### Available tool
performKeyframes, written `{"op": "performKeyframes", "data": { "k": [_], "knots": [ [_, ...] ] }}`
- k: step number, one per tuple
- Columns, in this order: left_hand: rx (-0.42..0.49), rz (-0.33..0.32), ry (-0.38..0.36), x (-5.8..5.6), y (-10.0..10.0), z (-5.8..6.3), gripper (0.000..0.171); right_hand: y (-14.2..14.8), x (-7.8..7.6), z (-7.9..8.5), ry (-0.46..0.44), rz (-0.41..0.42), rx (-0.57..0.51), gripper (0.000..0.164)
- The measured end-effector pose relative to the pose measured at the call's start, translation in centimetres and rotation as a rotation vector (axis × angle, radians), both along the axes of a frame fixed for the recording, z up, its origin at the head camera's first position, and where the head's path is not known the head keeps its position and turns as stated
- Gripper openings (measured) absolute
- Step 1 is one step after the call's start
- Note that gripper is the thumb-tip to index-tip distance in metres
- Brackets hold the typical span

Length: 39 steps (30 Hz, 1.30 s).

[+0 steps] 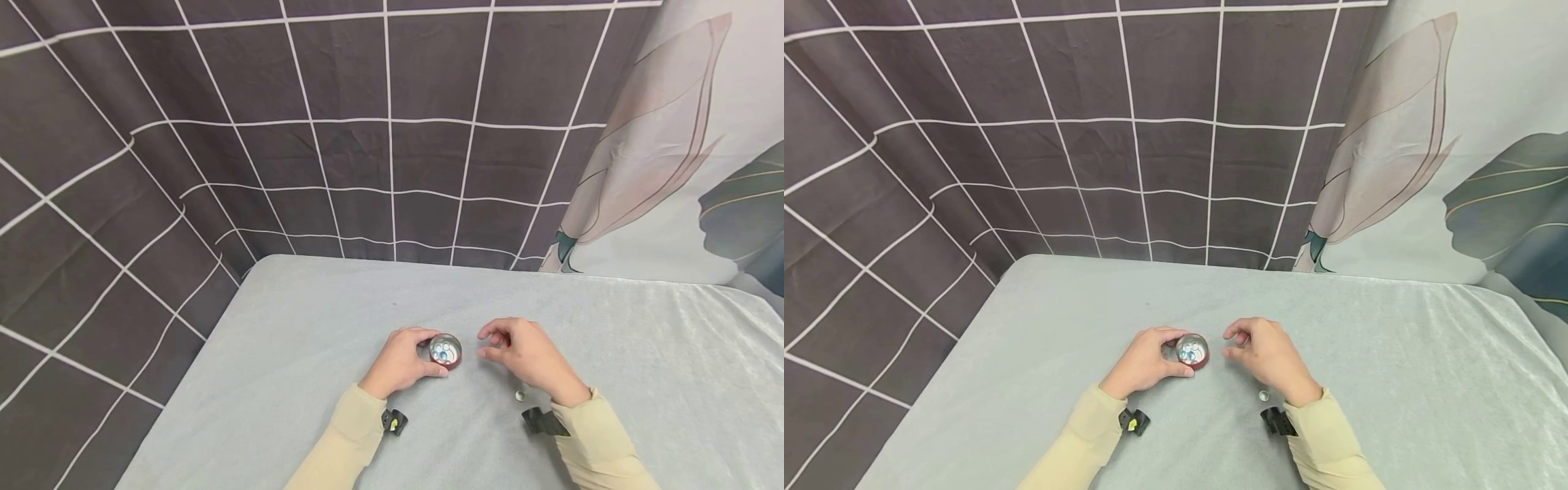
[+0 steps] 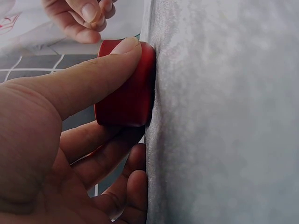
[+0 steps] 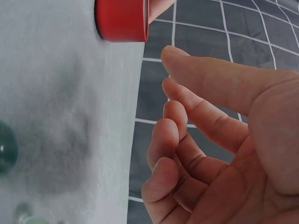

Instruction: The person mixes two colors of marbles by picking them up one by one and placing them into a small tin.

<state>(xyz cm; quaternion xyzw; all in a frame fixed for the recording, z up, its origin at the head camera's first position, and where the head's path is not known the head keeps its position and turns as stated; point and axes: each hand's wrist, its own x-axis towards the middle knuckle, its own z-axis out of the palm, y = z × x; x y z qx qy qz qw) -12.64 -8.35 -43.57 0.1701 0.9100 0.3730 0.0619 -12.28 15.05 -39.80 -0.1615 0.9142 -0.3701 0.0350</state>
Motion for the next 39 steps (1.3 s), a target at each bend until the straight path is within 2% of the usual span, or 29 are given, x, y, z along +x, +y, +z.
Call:
{"op": "performKeyframes", "data": {
  "k": [24,39],
  "knots": [
    [-0.006,0.015,-0.016,-0.1,0.0,-0.3,0.058,2.7,0.1,0.2,0.017,-0.074,0.013,0.016],
    [-0.002,0.006,-0.013,-0.1,-0.1,-0.2,0.058,5.2,0.3,-0.5,0.024,-0.108,0.023,0.018]
  ]
}}
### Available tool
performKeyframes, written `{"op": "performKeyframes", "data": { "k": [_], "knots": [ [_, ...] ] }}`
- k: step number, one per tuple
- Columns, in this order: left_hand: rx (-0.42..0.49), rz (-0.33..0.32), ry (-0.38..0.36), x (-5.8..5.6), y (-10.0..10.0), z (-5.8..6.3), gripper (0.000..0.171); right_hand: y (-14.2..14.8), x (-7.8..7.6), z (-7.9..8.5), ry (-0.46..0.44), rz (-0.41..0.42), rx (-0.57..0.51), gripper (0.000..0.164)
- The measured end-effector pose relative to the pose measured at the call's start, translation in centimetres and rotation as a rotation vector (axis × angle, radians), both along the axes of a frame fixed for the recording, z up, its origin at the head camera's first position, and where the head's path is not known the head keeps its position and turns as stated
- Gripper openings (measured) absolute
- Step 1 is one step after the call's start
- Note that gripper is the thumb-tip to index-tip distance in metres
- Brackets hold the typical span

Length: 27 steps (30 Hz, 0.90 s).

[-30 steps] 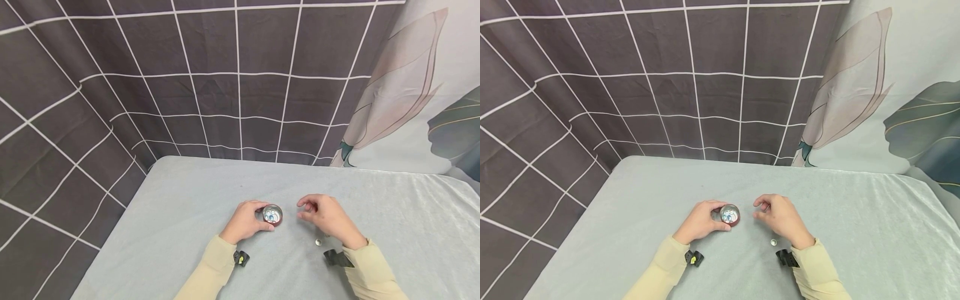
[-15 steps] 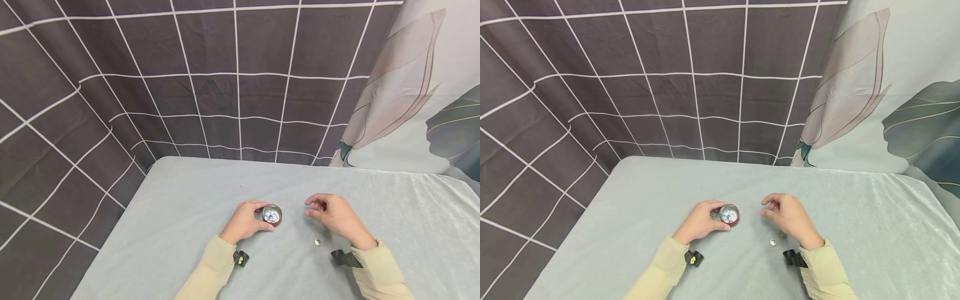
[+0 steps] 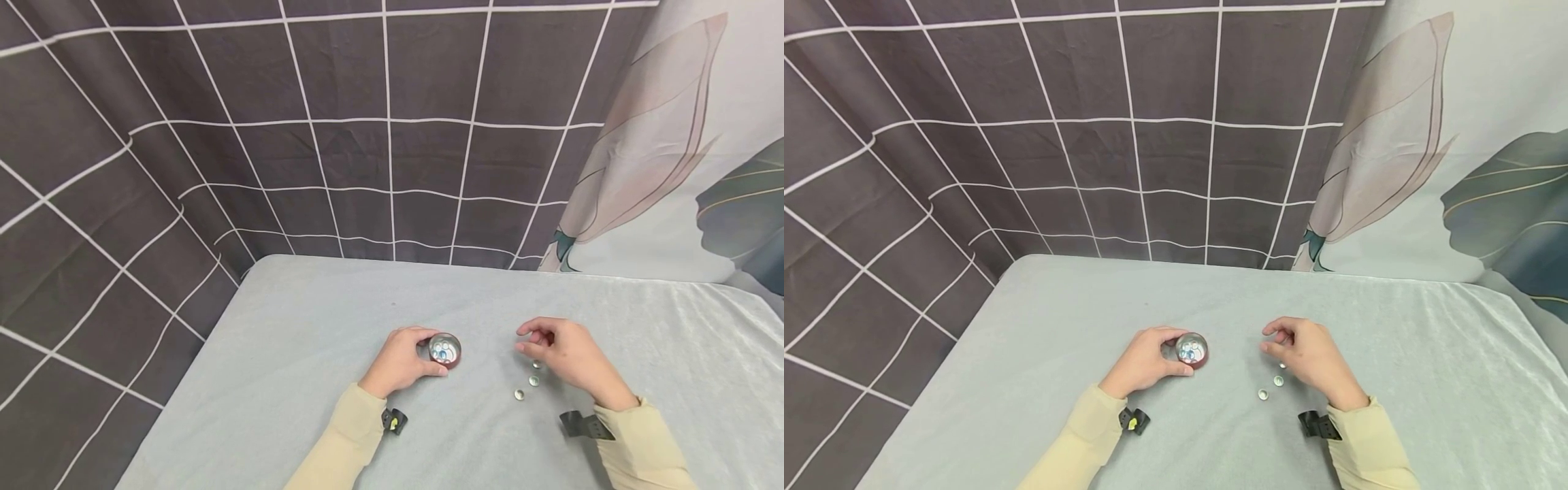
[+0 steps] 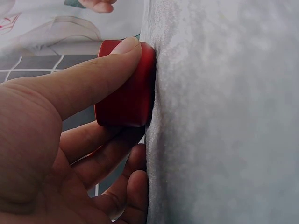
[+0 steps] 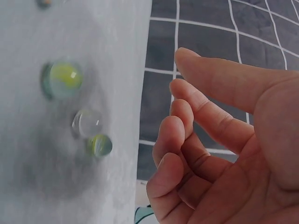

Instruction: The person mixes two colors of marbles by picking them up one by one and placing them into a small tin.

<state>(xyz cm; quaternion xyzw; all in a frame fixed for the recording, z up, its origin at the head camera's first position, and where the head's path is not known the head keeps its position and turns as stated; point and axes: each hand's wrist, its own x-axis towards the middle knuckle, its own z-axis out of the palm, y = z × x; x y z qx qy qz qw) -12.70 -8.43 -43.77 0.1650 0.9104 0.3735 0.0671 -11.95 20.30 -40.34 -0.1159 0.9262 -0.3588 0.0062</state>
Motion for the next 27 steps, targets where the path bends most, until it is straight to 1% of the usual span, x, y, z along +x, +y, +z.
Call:
{"op": "performKeyframes", "data": {
  "k": [15,23,27],
  "knots": [
    [0.001,0.001,-0.002,0.0,0.1,0.0,0.058,2.2,0.1,-1.0,-0.028,-0.038,0.004,0.023],
    [-0.001,0.006,-0.01,0.0,0.1,0.0,0.058,3.0,-0.1,-1.3,-0.045,-0.05,0.041,0.026],
    [-0.006,0.006,-0.009,0.0,0.1,0.0,0.058,3.1,0.0,-1.5,-0.061,-0.053,0.065,0.025]
  ]
}}
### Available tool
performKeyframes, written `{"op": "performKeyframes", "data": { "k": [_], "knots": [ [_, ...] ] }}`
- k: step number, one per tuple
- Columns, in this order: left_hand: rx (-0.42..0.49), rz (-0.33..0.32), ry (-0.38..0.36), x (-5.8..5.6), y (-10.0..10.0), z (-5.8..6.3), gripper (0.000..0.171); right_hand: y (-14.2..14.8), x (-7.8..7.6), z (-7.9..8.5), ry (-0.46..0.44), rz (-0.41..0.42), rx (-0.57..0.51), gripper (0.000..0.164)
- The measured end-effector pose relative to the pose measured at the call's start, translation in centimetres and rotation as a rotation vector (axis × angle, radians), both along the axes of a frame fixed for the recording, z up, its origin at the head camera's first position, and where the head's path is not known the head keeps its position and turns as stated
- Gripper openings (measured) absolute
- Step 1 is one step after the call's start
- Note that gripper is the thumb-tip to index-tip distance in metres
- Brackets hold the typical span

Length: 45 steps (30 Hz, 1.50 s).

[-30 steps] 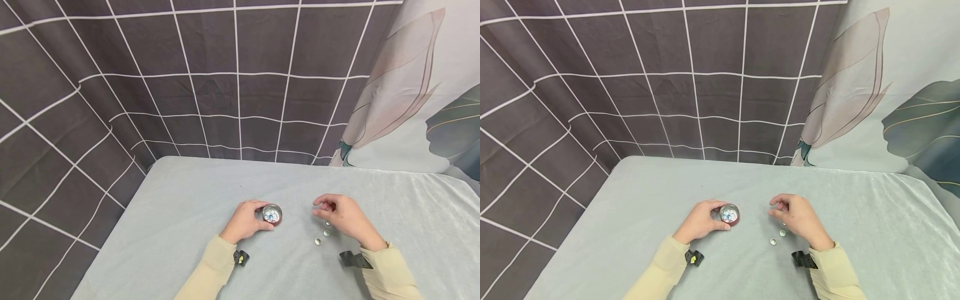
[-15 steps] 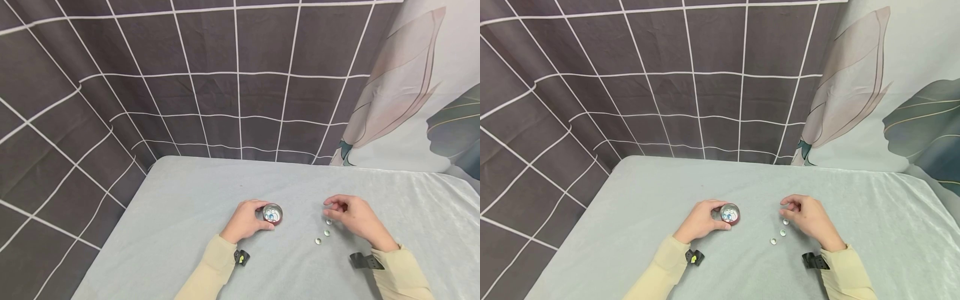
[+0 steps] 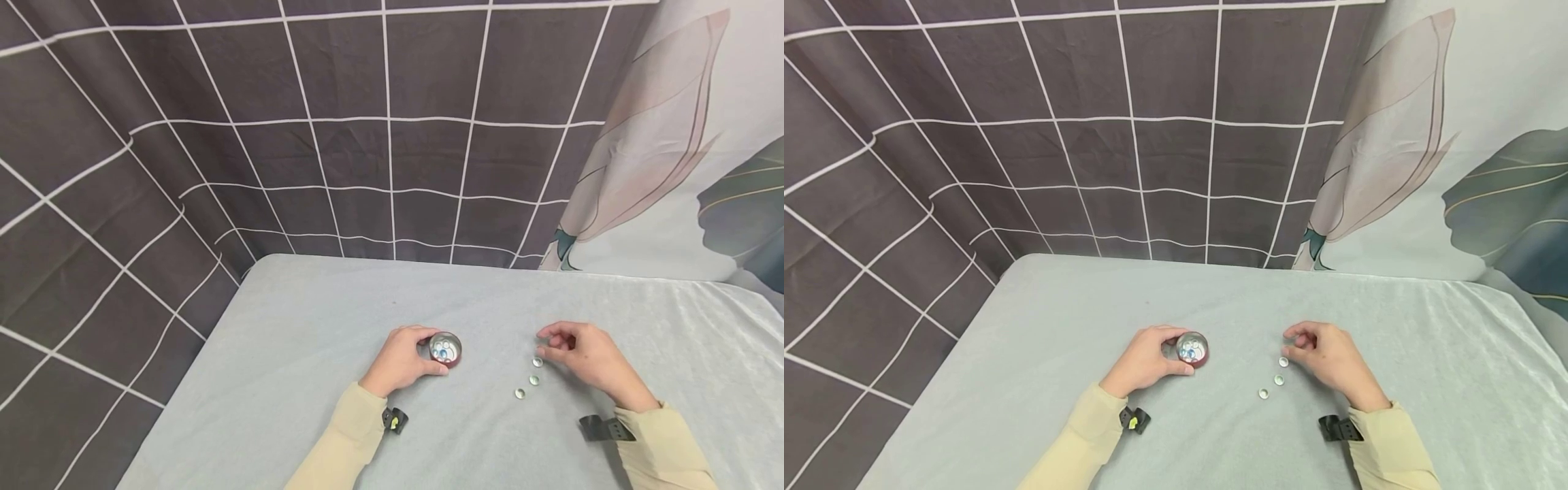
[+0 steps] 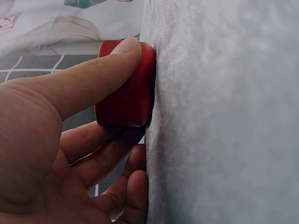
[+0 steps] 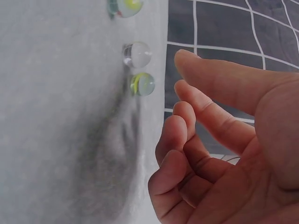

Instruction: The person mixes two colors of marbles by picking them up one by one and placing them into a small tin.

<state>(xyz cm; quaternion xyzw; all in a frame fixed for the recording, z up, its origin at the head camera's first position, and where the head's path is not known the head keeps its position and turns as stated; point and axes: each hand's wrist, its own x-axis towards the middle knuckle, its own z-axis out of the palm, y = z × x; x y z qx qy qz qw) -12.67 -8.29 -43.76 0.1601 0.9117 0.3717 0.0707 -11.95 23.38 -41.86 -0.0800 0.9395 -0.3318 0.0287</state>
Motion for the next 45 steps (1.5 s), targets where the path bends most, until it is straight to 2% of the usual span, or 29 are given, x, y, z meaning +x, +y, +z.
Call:
{"op": "performKeyframes", "data": {
  "k": [10,45],
  "knots": [
    [-0.008,0.003,-0.002,0.0,0.0,0.0,0.059,0.3,0.1,-0.6,-0.042,0.002,-0.01,0.022],
    [0.014,0.003,-0.004,0.1,0.0,0.1,0.057,0.2,0.1,-1.2,0.004,0.025,0.038,0.016]
  ]
}}
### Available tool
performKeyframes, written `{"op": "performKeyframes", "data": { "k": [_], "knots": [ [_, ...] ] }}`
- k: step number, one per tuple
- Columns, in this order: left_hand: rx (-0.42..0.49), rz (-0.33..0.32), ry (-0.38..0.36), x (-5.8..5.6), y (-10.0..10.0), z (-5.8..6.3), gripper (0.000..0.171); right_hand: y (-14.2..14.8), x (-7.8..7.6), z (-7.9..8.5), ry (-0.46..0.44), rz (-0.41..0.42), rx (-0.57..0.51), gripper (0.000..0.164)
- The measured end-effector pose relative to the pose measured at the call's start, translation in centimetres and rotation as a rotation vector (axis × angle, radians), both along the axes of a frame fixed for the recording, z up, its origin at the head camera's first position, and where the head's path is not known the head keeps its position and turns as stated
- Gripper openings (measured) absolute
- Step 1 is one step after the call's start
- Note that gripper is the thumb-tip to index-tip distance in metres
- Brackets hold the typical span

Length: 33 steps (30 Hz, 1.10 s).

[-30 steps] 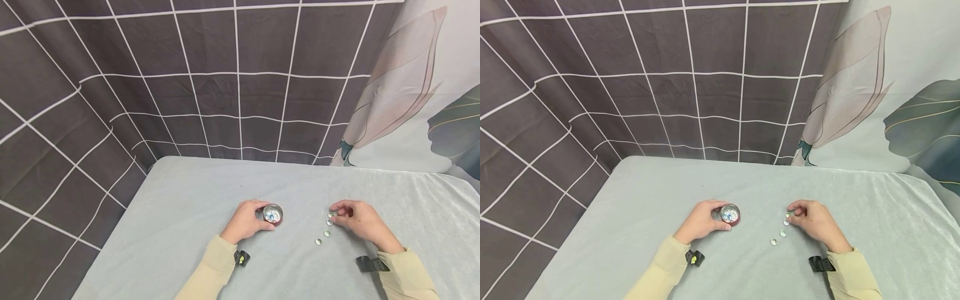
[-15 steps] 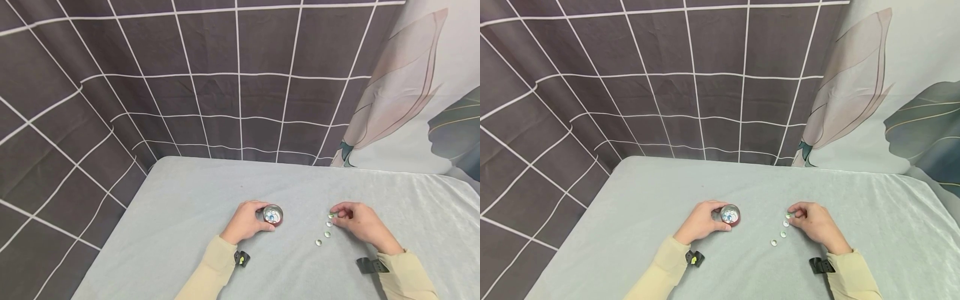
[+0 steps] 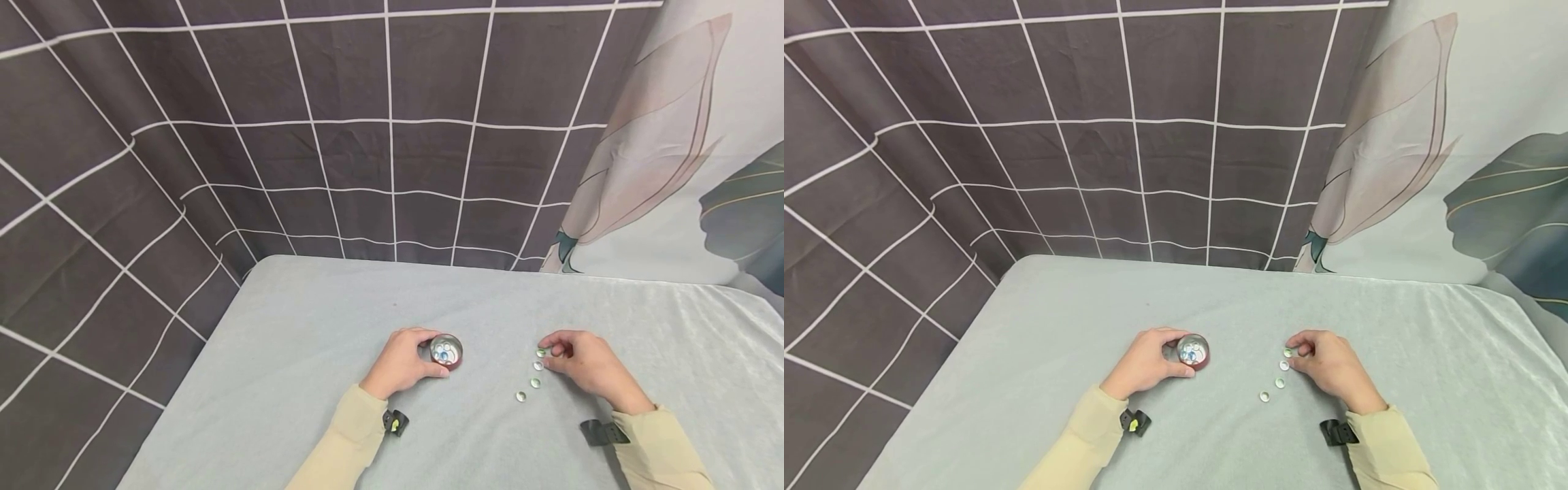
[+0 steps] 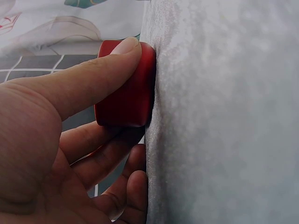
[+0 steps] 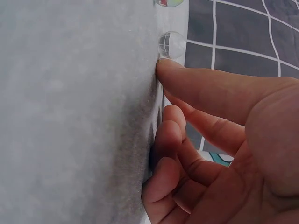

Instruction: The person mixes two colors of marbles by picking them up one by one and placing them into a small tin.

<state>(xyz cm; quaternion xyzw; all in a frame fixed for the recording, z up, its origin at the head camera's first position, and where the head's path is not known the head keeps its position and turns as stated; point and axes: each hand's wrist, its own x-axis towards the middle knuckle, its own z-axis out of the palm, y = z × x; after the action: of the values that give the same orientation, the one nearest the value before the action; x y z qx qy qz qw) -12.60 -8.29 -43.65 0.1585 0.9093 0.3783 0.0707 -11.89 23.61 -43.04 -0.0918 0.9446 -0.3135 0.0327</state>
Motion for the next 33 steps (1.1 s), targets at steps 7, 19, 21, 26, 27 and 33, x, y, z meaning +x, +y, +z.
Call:
{"op": "performKeyframes", "data": {
  "k": [7,19,21,26,27,33],
  "knots": [
    [0.006,-0.003,0.002,-0.02,-0.07,0.0,0.057,-0.1,-0.12,-0.12,-0.009,-0.003,0.016,0.014],
    [-0.005,-0.007,0.008,0.0,-0.09,0.05,0.057,-0.16,-0.08,-0.12,0.009,0.01,0.03,0.013],
    [-0.003,-0.009,0.011,0.01,-0.08,0.06,0.057,-0.18,-0.08,-0.15,0.01,0.009,0.029,0.013],
    [-0.006,-0.006,0.007,0.0,-0.08,0.07,0.058,-0.23,-0.1,-0.15,0.008,0.003,0.026,0.013],
    [-0.007,-0.004,0.005,0.0,-0.08,0.07,0.058,-0.23,-0.1,-0.14,0.007,0.002,0.027,0.013],
    [-0.008,-0.006,0.008,-0.01,-0.07,0.04,0.058,-0.3,-0.05,-0.04,0.01,-0.01,0.022,0.013]
  ]
}}
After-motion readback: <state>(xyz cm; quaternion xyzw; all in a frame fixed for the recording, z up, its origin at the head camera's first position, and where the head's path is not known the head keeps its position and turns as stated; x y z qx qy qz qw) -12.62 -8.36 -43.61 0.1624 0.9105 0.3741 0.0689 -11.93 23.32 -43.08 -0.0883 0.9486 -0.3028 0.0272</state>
